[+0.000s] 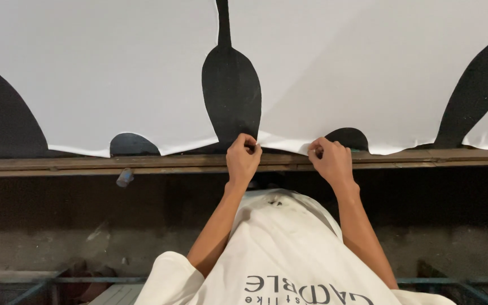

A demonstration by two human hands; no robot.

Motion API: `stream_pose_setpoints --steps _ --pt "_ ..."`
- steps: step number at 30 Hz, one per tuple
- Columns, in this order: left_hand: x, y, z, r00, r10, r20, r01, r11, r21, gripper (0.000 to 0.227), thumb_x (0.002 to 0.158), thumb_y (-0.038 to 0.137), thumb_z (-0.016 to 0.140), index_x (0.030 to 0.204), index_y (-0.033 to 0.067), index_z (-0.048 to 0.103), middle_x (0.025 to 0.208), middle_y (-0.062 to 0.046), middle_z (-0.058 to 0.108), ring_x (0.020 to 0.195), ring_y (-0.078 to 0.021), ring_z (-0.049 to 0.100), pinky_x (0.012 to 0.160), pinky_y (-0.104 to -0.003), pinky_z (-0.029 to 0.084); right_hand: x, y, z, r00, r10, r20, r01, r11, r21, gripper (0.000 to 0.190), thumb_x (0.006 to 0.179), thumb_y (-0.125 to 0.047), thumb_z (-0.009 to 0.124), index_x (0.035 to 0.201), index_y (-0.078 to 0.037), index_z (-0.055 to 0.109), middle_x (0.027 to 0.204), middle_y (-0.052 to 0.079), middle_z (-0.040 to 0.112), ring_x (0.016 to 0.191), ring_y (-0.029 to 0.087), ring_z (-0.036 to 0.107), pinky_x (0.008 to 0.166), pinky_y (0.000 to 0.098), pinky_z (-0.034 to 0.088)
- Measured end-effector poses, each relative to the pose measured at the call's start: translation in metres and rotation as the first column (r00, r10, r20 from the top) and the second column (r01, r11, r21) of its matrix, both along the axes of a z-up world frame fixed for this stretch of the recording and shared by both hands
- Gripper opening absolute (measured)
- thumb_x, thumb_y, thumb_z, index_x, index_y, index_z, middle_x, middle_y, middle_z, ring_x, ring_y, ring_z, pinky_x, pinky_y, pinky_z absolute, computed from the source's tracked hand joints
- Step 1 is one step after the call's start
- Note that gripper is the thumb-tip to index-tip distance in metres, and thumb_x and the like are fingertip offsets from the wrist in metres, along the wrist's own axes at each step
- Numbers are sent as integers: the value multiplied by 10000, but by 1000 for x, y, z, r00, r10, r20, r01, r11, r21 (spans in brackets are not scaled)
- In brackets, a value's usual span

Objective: The person uses a heat gun to warm a large white sticker on a black surface, then smooths it down with their hands. They proceed to peel back the edges of the sticker and carefully reposition it along the surface.

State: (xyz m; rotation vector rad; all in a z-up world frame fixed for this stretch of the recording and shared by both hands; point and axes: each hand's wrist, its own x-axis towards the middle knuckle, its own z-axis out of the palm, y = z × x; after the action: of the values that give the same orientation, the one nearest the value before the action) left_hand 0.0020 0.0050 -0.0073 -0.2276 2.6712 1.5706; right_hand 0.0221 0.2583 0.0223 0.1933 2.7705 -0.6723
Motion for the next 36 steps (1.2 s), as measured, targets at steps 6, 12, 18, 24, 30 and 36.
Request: stream_pose_setpoints --steps 6,12,18,24,30,36 --pt "-3 -3 -1 1000 -14 -13 14 999 -42 122 848 65 707 912 104 611 849 -84 699 711 -271 735 564 -396 619 4 3 -16 990 5 -144 1 999 45 45 913 -247 756 952 -237 736 871 -36 762 936 220 703 854 422 526" --pt "-4 -1 5 997 -45 -60 33 981 -193 134 826 75 715 889 121 606 796 -61 690 685 -296 733 550 -417 610 4 3 -18 982 -6 -189 16 999 51 68 886 -240 779 920 -242 720 866 -61 746 919 198 680 826 403 509" --pt "-5 -3 -11 981 -100 -165 36 936 -351 190 799 82 716 855 177 562 755 -9 608 603 -250 692 515 -373 580 -1 10 -23 985 -25 -170 39 996 83 112 834 -258 817 876 -237 715 790 -83 704 878 190 675 807 390 499" --pt "-6 -3 -16 970 -109 -216 29 940 -340 212 790 76 718 871 184 555 759 10 578 619 -246 687 534 -363 580 -5 18 -14 992 -24 -127 1 984 -179 121 822 -124 819 909 -113 734 794 58 705 790 256 663 727 418 553" --pt "-1 1 -27 954 -169 -248 88 948 -307 240 831 11 678 893 204 550 780 34 504 630 -211 640 603 -339 542 -11 13 -14 991 54 -120 -66 992 -104 125 792 -107 816 876 -178 757 743 -7 667 751 222 688 676 376 570" --pt "4 7 -25 933 -207 -294 124 953 -276 239 874 -34 618 886 203 644 870 51 510 707 -218 645 668 -324 523 -15 15 -1 993 94 -70 -101 991 -92 115 818 -49 776 886 -134 738 637 -7 574 637 228 647 644 375 562"
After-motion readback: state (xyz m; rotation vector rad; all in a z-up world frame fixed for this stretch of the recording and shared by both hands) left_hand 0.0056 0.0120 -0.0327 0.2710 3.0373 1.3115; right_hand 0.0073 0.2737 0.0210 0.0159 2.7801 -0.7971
